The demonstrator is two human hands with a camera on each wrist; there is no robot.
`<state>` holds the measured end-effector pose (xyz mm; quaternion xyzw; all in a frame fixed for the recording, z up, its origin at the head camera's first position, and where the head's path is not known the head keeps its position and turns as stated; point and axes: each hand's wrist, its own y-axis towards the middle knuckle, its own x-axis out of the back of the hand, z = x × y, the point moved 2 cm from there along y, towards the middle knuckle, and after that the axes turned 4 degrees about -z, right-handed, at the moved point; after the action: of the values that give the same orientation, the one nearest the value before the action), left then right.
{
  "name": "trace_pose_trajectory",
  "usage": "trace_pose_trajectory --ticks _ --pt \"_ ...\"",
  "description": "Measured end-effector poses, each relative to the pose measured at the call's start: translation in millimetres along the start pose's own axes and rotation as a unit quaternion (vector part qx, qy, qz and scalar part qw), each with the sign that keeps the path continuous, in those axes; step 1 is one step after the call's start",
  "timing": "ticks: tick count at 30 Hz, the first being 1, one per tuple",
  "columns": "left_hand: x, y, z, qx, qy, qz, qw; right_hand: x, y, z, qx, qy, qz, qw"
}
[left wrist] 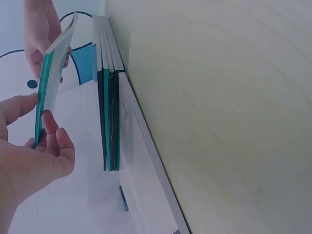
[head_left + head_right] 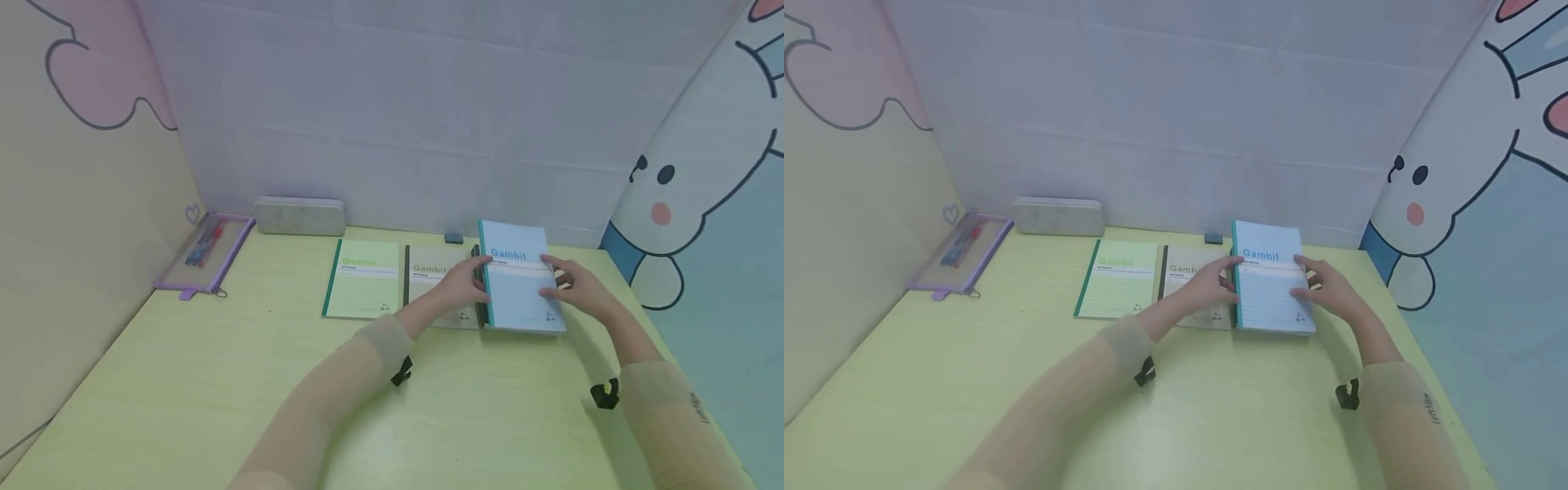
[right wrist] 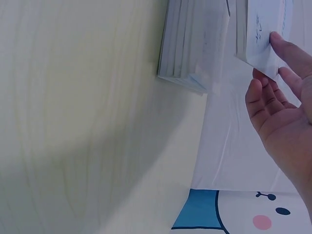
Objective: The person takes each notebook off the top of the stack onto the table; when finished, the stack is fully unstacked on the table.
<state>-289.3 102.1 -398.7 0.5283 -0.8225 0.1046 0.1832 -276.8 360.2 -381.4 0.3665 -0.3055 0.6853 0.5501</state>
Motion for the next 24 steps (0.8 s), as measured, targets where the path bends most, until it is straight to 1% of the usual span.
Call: trace_pose_trajectory --ticks 5,9,12,17,24 --pt "11.6 -6.6 -8.7 -0.006 -0.003 -0.003 1.0000 5 -0.7 11 0.007 -0.004 -0.015 0.9999" --pt "21.8 -11.3 -12.6 0.001 -0.013 -0.007 0.9999 8 -0.3 24 0.019 -0.006 -0.033 0.9992" --pt "30.8 -15.1 -13.5 0.008 -0.020 -0.009 0.9997 10 1.5 35 0.016 -0.004 -0.037 0.9992" --pt "46.6 -22.6 -15.2 0.011 -0.024 -0.013 0.9996 12 4.1 53 0.004 0.012 -0.034 0.9993" --pt "69.9 -35.5 -14.4 0.006 -0.026 -0.005 0.9996 12 5.3 78 0.018 0.035 -0.048 0.9981"
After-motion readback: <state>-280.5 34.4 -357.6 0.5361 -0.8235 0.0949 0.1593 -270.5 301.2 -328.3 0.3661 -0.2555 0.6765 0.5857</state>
